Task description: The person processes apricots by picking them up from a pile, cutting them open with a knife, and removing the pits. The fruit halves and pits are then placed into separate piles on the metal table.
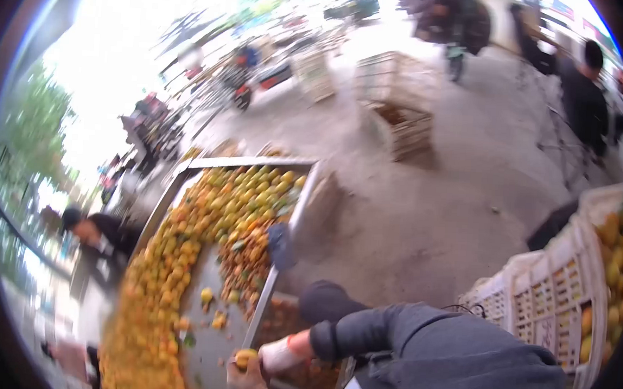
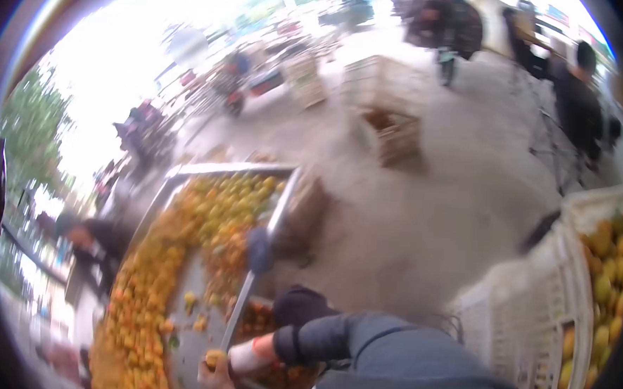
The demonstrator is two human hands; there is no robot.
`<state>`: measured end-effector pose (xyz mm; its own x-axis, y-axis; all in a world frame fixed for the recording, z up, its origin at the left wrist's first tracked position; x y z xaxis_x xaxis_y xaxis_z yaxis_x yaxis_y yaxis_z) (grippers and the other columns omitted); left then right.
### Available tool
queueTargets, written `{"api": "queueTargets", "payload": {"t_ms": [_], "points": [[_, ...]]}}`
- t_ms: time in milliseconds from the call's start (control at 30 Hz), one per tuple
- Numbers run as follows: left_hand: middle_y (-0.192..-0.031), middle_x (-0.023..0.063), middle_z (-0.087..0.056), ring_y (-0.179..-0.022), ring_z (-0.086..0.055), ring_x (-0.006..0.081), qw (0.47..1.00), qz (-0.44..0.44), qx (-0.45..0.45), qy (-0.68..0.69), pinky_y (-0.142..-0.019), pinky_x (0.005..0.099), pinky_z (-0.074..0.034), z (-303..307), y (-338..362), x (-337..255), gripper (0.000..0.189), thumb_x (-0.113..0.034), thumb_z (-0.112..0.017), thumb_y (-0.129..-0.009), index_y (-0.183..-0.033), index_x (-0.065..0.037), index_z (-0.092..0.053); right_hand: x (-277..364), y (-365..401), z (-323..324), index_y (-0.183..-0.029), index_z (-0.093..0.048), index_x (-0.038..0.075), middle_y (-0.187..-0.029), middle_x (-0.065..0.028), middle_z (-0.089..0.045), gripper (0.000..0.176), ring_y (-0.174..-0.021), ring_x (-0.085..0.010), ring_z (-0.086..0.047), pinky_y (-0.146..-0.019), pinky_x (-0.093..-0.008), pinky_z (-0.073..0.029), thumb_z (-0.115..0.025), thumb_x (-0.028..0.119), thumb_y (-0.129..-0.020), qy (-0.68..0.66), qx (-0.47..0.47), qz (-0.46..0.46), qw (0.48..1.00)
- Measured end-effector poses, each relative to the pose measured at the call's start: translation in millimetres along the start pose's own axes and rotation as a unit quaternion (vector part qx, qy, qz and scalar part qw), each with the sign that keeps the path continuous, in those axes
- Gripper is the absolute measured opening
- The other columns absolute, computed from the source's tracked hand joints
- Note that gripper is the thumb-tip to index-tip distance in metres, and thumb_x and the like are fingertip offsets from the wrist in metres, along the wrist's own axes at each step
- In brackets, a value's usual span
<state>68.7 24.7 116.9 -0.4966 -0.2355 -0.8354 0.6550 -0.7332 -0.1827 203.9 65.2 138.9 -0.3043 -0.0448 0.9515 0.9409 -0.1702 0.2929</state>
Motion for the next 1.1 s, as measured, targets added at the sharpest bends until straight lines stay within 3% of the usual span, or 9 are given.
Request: {"api": "queueTargets", "payload": {"t_ms": [67, 200, 333, 400, 500, 633, 667, 767, 1100], "points": [[-0.092, 0.0079, -0.065, -0.080, -0.062, 0.0156, 0.985, 0.013, -0.006, 0.173, -0.074, 0.0300, -0.053, 5.3, 0.5, -24.8, 0.039, -0.006, -0.075, -0.069, -0.106, 0.001, -0.063, -43.6, -72.3, -12.6, -0.090, -0.066, 0.007, -0.073, -0.0020, -0.059, 0.013, -0.072, -0.0122, -0.056, -0.063, -0.0266, -0.046, -0.057, 0.014, -0.084, -0.081, 0.046, 0.064, 0.994], [-0.089, 0.0016, -0.060, -0.080, -0.061, 0.0132, 0.993, -0.020, 0.022, 0.117, -0.071, 0.0276, -0.051, 21.3, -3.4, -43.0, 0.042, -0.012, -0.080, -0.069, -0.107, 0.000, -0.063, 0.3, -33.2, -32.3, -0.091, -0.065, 0.002, -0.059, 0.0066, -0.044, 0.015, -0.045, -0.0032, -0.039, -0.039, -0.0187, -0.026, -0.056, 0.005, -0.081, -0.318, 0.231, -0.048, 0.918], [-0.092, 0.0047, -0.060, -0.078, -0.062, 0.0157, 0.946, 0.010, 0.008, 0.323, -0.069, 0.0243, -0.052, 16.7, -30.5, -8.7, 0.044, -0.005, -0.072, -0.075, -0.116, 0.003, -0.058, 14.5, -76.0, 26.0, -0.095, -0.067, 0.003, -0.073, -0.0071, -0.063, 0.018, -0.061, -0.0205, -0.059, -0.057, -0.0304, -0.047, -0.057, 0.009, -0.082, 0.070, 0.003, 0.061, 0.996], [-0.095, 0.0070, -0.062, -0.075, -0.061, 0.0148, 0.826, 0.063, -0.001, 0.560, -0.066, 0.0233, -0.052, 13.5, -40.6, 14.5, 0.048, 0.001, -0.066, -0.077, -0.123, 0.001, -0.054, 12.9, -83.3, 56.8, -0.099, -0.067, 0.005, -0.090, -0.0169, -0.067, 0.023, -0.078, -0.0313, -0.063, -0.073, -0.0375, -0.051, -0.058, 0.007, -0.077, 0.323, -0.097, 0.134, 0.932], [-0.099, 0.0076, -0.062, -0.073, -0.060, 0.0131, 0.838, 0.097, -0.063, 0.533, -0.063, 0.0220, -0.051, 28.6, -59.4, 64.1, 0.051, 0.004, -0.061, -0.077, -0.126, 0.001, -0.050, 24.6, -63.8, 88.6, -0.100, -0.067, 0.005, -0.081, -0.0102, -0.065, 0.019, -0.076, -0.0209, -0.063, -0.073, -0.0318, -0.051, -0.063, 0.009, -0.081, -0.041, -0.120, -0.010, 0.992], [-0.097, 0.0076, -0.063, -0.078, -0.062, 0.0146, 0.948, 0.069, 0.005, 0.312, -0.072, 0.0242, -0.052, -1.9, -73.8, 53.9, 0.042, -0.007, -0.060, -0.086, -0.126, 0.000, -0.049, 42.0, -105.7, 99.0, -0.111, -0.063, 0.009, -0.101, -0.0142, -0.065, 0.036, -0.091, -0.0267, -0.064, -0.079, -0.0370, -0.051, -0.069, 0.028, -0.081, 0.138, -0.240, 0.151, 0.949], [-0.096, 0.0085, -0.065, -0.083, -0.064, 0.0170, 0.987, -0.101, -0.029, 0.118, -0.078, 0.0279, -0.051, 8.0, -76.9, 5.2, 0.038, -0.016, -0.059, -0.091, -0.124, 0.002, -0.051, 43.3, -116.1, 93.5, -0.115, -0.060, 0.008, -0.101, -0.0129, -0.065, 0.040, -0.093, -0.0264, -0.064, -0.079, -0.0349, -0.051, -0.071, 0.024, -0.080, 0.182, -0.236, 0.160, 0.941], [-0.097, 0.0103, -0.067, -0.088, -0.064, 0.0184, 0.990, -0.090, -0.048, 0.096, -0.081, 0.0310, -0.051, -5.9, -89.6, 32.5, 0.038, -0.021, -0.060, -0.091, -0.120, 0.003, -0.055, 32.1, -145.5, 91.2, -0.114, -0.056, 0.006, -0.098, -0.0145, -0.065, 0.043, -0.094, -0.0315, -0.064, -0.078, -0.0357, -0.051, -0.072, 0.023, -0.078, 0.209, -0.237, 0.187, 0.930], [-0.100, 0.0104, -0.067, -0.090, -0.063, 0.0164, 0.905, 0.085, -0.092, 0.407, -0.083, 0.0291, -0.050, -19.7, -103.3, 107.1, 0.028, -0.006, -0.057, -0.086, -0.113, 0.000, -0.059, -14.5, -195.1, 105.6, -0.108, -0.056, 0.002, -0.074, -0.0034, -0.062, 0.024, -0.056, -0.0088, -0.056, -0.051, -0.0260, -0.046, -0.059, 0.019, -0.091, 0.007, -0.208, 0.116, 0.971]]}}
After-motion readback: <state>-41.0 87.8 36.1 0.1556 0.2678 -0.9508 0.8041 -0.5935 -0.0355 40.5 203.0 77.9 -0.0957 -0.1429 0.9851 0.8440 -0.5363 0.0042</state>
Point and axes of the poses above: each hand's wrist, its own y-axis away from the middle knuckle, its own z-axis out of the back of the hand, x = y × z, the point moved 10 cm from there along -y, towards the middle knuckle
